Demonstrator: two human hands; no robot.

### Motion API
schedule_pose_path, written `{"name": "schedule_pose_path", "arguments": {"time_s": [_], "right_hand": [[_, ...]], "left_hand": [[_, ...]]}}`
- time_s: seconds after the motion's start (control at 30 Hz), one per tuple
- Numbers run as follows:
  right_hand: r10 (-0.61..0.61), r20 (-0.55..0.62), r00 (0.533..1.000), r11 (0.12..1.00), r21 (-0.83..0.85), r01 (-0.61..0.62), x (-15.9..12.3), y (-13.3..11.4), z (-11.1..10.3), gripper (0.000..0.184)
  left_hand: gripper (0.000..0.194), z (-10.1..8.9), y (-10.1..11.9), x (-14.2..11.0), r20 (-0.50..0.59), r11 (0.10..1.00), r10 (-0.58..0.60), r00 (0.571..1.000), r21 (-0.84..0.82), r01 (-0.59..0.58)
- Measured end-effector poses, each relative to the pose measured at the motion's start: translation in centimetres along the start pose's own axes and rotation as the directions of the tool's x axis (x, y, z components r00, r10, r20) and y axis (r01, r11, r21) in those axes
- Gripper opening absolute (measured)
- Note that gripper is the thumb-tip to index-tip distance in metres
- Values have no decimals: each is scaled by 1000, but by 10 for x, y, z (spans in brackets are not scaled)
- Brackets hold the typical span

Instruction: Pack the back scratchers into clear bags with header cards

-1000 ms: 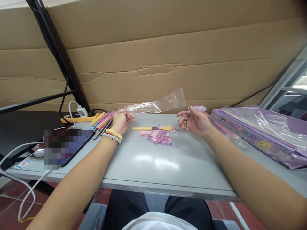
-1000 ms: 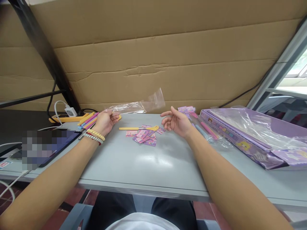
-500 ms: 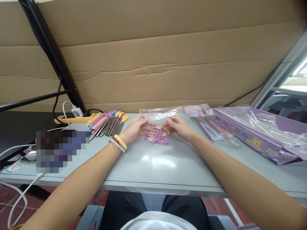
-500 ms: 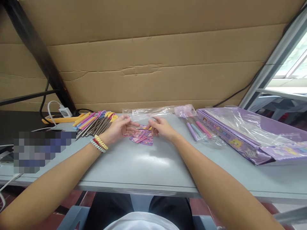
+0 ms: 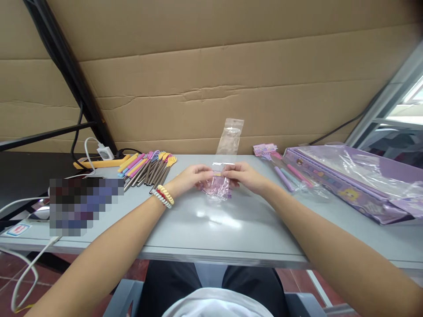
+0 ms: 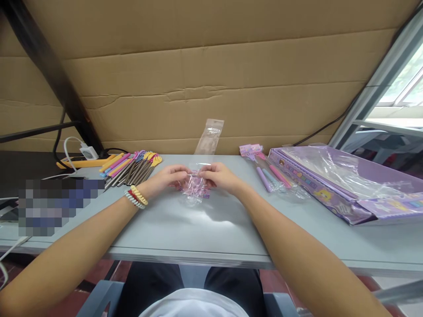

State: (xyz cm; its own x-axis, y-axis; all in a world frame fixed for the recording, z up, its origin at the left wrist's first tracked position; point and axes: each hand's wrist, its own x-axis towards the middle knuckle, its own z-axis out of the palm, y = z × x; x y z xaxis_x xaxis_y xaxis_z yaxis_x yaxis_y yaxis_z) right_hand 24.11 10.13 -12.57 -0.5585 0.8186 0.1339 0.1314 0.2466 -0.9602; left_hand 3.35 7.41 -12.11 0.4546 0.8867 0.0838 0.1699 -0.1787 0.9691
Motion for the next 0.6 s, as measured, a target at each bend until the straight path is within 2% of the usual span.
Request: {"name": "schedule_pose_path", "arguments": {"time_s": [0.07, 0.1, 0.17, 0.23, 0.3, 0.37, 0.43, 0.5, 0.6], "right_hand": [[-21, 63, 998, 995, -94, 27, -1, 1, 6, 27], [-40, 70, 997, 989, -141, 50, -2, 2, 8, 31], [-96, 47, 994, 945, -308, 106, -1, 5, 9, 36], [-185, 21, 983, 816, -554, 166, 1, 10, 8, 37], [-252, 15, 968, 618, -767, 173, 5, 16, 5, 34], [-277, -30, 961, 451, -886, 102, 9, 20, 3, 32], [-256, -99, 961, 357, -934, -1, 13, 24, 2, 33], [-205, -147, 968, 328, -942, -73, 16, 26, 3, 35], [-96, -196, 976, 370, -917, -148, 19, 29, 4, 34]], "left_hand": [[34, 3, 0, 0, 69, 996, 21, 997, 84, -27], [30, 4, -1, 0, 65, 993, 31, 997, 108, -38], [27, 3, -2, 2, -39, 991, 43, 998, 128, -38], [24, -3, -3, 4, -220, 990, 64, 973, 137, -34], [20, -11, -3, 7, -371, 985, 98, 923, 169, -36], [16, -19, -3, 9, -468, 973, 117, 876, 232, -6], [13, -26, -6, 11, -521, 956, 95, 848, 286, 69], [22, -30, -11, 12, -556, 925, 88, 827, 354, 139], [58, -32, -19, 13, -574, 835, 188, 797, 521, 179]]}}
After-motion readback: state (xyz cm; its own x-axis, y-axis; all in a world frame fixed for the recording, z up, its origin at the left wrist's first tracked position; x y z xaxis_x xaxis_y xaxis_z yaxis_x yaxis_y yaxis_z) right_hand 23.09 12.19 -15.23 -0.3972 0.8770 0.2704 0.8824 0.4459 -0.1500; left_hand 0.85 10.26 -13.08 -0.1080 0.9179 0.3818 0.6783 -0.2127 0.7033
